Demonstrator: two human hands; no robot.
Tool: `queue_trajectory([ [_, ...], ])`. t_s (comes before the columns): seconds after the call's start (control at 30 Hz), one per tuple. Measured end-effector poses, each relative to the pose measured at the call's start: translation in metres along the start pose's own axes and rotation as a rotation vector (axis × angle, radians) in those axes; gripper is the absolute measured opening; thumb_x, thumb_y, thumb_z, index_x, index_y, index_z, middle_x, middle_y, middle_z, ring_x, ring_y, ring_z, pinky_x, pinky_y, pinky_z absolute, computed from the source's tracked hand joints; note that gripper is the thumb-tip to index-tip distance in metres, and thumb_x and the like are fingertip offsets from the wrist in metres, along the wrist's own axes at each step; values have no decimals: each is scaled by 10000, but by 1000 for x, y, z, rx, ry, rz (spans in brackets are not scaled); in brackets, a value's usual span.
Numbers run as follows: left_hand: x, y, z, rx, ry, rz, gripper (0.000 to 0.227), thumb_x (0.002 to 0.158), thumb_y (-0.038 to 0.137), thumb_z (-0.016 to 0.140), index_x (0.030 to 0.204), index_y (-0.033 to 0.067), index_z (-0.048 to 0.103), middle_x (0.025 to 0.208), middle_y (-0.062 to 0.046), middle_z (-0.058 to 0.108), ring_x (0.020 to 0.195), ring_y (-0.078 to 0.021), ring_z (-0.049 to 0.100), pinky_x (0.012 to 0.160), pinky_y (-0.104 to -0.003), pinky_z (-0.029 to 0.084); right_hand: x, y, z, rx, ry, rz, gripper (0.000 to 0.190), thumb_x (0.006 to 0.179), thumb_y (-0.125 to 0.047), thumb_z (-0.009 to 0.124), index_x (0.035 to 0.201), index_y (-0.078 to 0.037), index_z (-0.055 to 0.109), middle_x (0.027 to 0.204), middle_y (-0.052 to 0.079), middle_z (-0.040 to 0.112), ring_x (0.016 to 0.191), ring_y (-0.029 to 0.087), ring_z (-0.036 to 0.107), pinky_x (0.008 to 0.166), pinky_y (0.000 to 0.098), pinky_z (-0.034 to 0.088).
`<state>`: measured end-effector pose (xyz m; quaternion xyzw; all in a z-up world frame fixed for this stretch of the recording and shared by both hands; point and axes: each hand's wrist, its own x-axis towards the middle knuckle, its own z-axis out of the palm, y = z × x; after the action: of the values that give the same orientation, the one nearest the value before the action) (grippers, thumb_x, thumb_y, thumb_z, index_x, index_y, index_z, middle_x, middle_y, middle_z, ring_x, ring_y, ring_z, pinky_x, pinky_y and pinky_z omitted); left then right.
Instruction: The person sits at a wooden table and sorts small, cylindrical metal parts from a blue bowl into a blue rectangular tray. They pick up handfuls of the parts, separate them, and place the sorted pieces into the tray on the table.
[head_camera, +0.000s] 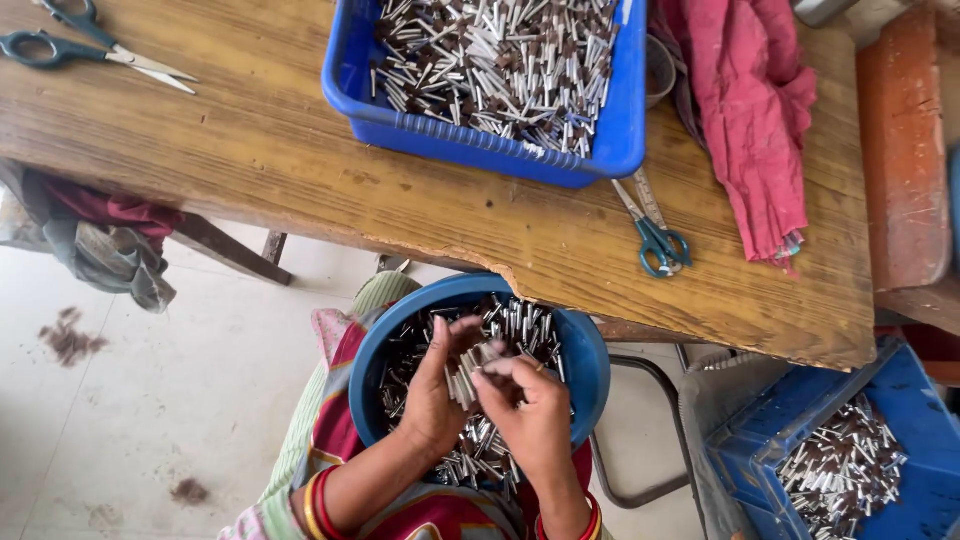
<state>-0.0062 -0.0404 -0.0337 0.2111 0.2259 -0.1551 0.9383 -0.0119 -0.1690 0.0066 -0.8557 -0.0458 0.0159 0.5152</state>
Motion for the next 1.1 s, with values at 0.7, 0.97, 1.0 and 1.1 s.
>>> queue_trajectory([
  [0.7, -16, 1, -11, 778, -166, -19, 230, 923, 244, 733, 1027, 39, 755, 644, 4, 646, 531, -45, 541, 416, -205, 389, 0, 61, -29, 891, 3, -51, 541, 1116, -431, 413, 1100, -11, 753, 635, -67, 423, 583, 50, 367, 540, 245, 296],
  [0.97, -18, 4, -5, 772, -186, 10, 241, 922, 238, 729, 1037, 27, 753, 640, 4, 644, 537, -42, 552, 418, -205, 396, 3, 51, -24, 626, -49, 56, 602, 1109, -470, 391, 1265, -2, 735, 636, -61, 412, 566, 46, 337, 519, 235, 274],
  [1.0, -17, 4, -7, 786, -189, 28, 240, 926, 240, 726, 1036, 29, 755, 642, 3, 649, 540, -42, 555, 424, -202, 390, 1, 56, -23, 726, -64, -22, 584, 1106, -461, 393, 1293, -4, 705, 634, -58, 415, 557, 46, 337, 515, 233, 275],
  [1.1, -15, 6, -5, 808, -191, 41, 237, 930, 243, 721, 1032, 32, 756, 648, 3, 657, 547, -41, 562, 431, -199, 385, 1, 54, -25, 783, -116, -142, 593, 1118, -461, 381, 1336, 3, 679, 645, -58, 420, 565, 44, 338, 531, 224, 276],
])
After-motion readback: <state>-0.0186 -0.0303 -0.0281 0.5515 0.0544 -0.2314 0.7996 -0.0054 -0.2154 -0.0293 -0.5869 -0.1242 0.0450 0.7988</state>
